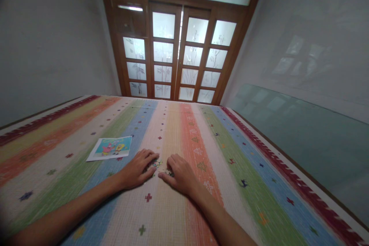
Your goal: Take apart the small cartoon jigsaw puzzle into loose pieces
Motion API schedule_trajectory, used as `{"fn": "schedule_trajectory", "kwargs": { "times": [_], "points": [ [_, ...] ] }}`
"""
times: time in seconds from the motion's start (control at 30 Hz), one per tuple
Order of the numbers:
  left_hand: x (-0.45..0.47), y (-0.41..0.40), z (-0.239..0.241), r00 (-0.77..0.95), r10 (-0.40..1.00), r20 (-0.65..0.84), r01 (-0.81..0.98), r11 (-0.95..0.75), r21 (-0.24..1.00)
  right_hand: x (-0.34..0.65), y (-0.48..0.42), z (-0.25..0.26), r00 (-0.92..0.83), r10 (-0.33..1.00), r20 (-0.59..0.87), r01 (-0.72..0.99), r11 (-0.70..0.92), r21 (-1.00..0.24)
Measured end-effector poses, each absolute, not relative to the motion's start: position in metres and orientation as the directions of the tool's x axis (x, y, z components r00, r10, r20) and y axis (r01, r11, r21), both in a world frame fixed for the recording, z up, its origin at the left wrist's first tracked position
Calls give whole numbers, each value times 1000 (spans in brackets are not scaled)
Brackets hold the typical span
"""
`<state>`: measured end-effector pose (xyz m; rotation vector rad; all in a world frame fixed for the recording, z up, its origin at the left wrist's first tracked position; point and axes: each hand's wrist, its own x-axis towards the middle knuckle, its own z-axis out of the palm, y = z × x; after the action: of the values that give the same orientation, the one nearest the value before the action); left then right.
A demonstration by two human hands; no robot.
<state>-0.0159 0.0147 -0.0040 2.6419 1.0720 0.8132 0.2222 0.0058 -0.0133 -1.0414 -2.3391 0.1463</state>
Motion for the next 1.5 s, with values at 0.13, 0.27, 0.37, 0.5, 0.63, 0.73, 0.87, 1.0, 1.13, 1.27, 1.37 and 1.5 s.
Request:
{"fn": "schedule_trajectory", "kwargs": {
  "times": [0.13,0.27,0.37,0.5,0.63,0.73,0.87,1.0,1.13,1.27,1.37,1.5],
  "points": [
    [-16,16,-4,578,693,431,589,-720,368,223,6,-15,-545,671,503,637,721,-272],
    [-16,16,-1,541,726,424,579,-688,438,223,7,-15,-540,653,532,638,729,-247],
    [-16,15,1,535,738,410,566,-674,475,222,8,-14,-530,651,543,631,731,-261],
    [-17,15,1,522,758,391,561,-650,512,221,9,-14,-484,717,502,614,687,-389],
    [-19,16,-2,499,774,389,542,-629,557,224,11,-11,-448,764,464,572,644,-508],
    [-21,18,-6,496,768,404,523,-636,567,234,13,-3,-472,756,453,549,654,-520],
    [-24,21,-12,507,759,408,545,-650,530,254,16,5,-597,716,362,535,691,-486],
    [-22,21,-13,510,739,440,574,-673,466,264,16,3,-624,707,334,518,693,-502],
    [-20,18,-10,507,732,456,552,-682,480,256,14,-2,-581,725,369,499,676,-542],
    [-20,20,-7,443,789,426,535,-614,580,242,11,-7,-517,755,403,514,651,-559],
    [-21,26,-7,350,849,397,511,-528,679,230,12,-9,-499,757,422,492,648,-581],
    [-23,29,-3,262,887,381,440,-461,770,223,13,-8,-492,759,427,471,645,-602]
  ]
}}
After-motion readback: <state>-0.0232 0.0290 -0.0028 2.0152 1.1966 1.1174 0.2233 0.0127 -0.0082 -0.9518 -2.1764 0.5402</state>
